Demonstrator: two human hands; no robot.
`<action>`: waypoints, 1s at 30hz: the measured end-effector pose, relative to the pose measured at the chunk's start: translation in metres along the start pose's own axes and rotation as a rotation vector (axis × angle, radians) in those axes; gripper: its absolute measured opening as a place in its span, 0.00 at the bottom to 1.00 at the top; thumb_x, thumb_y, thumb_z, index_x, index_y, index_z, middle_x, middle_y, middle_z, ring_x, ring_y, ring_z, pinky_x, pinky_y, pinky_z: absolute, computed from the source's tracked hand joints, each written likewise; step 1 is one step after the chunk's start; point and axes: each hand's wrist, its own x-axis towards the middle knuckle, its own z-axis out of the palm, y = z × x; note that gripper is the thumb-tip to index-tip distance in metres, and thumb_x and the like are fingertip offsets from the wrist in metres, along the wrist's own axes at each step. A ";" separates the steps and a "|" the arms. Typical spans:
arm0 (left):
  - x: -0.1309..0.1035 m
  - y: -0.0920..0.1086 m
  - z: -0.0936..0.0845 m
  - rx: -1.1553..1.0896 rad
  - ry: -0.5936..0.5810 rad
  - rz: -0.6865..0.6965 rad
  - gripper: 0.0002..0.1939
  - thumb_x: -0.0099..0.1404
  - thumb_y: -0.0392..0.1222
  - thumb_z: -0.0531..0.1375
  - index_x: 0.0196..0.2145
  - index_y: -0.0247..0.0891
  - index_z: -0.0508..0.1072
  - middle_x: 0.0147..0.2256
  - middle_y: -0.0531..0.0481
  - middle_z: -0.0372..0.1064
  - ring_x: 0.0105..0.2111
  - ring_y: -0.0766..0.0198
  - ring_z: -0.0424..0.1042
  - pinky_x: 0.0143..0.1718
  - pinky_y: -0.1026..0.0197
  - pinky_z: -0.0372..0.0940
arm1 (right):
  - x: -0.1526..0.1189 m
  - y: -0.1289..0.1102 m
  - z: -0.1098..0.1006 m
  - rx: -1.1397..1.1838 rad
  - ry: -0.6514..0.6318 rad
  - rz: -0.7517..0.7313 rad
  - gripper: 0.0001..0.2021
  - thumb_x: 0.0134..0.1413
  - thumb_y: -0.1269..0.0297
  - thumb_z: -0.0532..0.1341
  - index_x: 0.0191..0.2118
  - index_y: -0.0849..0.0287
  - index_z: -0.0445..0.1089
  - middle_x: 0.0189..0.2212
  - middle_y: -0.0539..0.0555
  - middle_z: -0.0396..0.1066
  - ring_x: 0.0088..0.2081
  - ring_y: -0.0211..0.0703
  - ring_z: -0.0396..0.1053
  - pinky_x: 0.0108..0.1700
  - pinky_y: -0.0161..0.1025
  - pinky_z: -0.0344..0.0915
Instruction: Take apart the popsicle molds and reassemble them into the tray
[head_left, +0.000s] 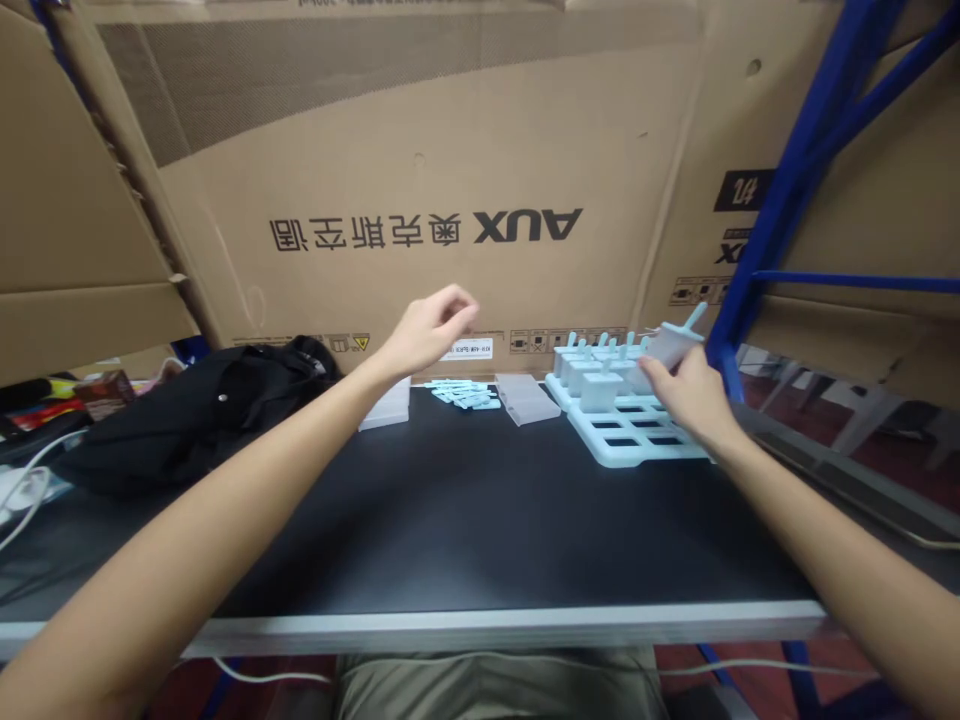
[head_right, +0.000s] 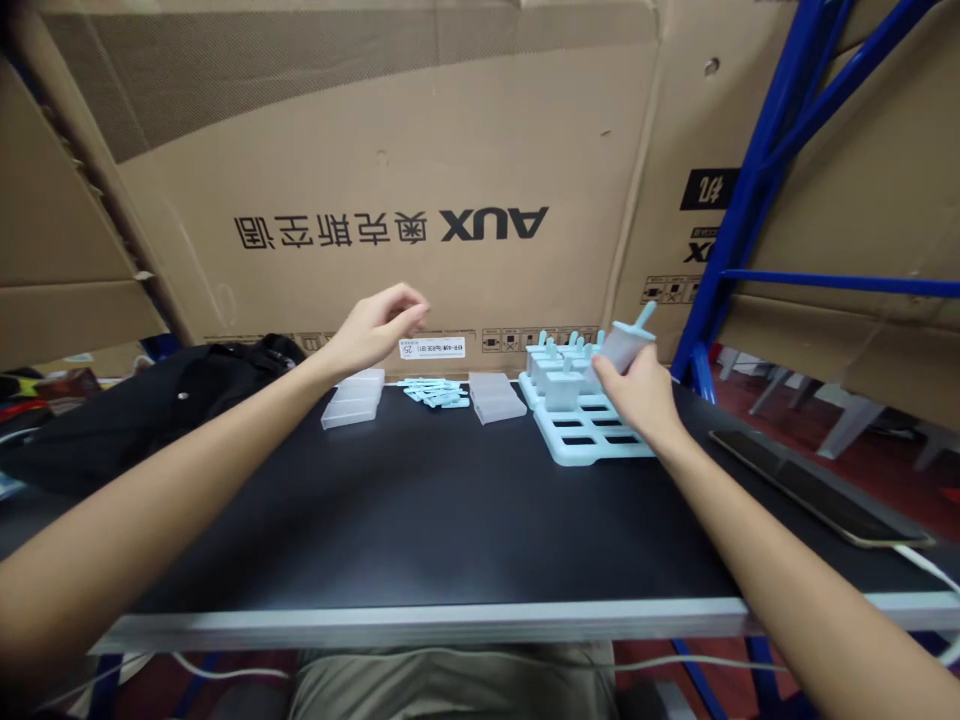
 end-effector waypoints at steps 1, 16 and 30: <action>0.011 0.016 0.011 0.006 -0.049 0.014 0.16 0.70 0.51 0.51 0.43 0.38 0.71 0.35 0.48 0.75 0.35 0.64 0.72 0.41 0.59 0.64 | -0.007 -0.013 0.001 0.007 -0.005 -0.053 0.24 0.55 0.48 0.54 0.49 0.62 0.61 0.41 0.66 0.71 0.43 0.59 0.70 0.43 0.48 0.64; 0.020 0.024 0.066 -0.140 -0.572 -0.041 0.17 0.66 0.53 0.58 0.37 0.36 0.77 0.30 0.46 0.71 0.30 0.65 0.72 0.31 0.62 0.62 | -0.060 -0.068 0.045 0.046 -0.458 -0.496 0.18 0.48 0.50 0.60 0.37 0.58 0.61 0.31 0.57 0.71 0.31 0.47 0.68 0.31 0.39 0.59; 0.014 -0.116 0.053 -0.065 0.025 -0.561 0.08 0.53 0.41 0.69 0.30 0.35 0.77 0.28 0.47 0.75 0.27 0.66 0.73 0.34 0.63 0.70 | -0.083 -0.066 0.051 0.133 -0.624 -0.586 0.16 0.49 0.50 0.60 0.35 0.56 0.57 0.31 0.54 0.70 0.30 0.45 0.68 0.31 0.40 0.62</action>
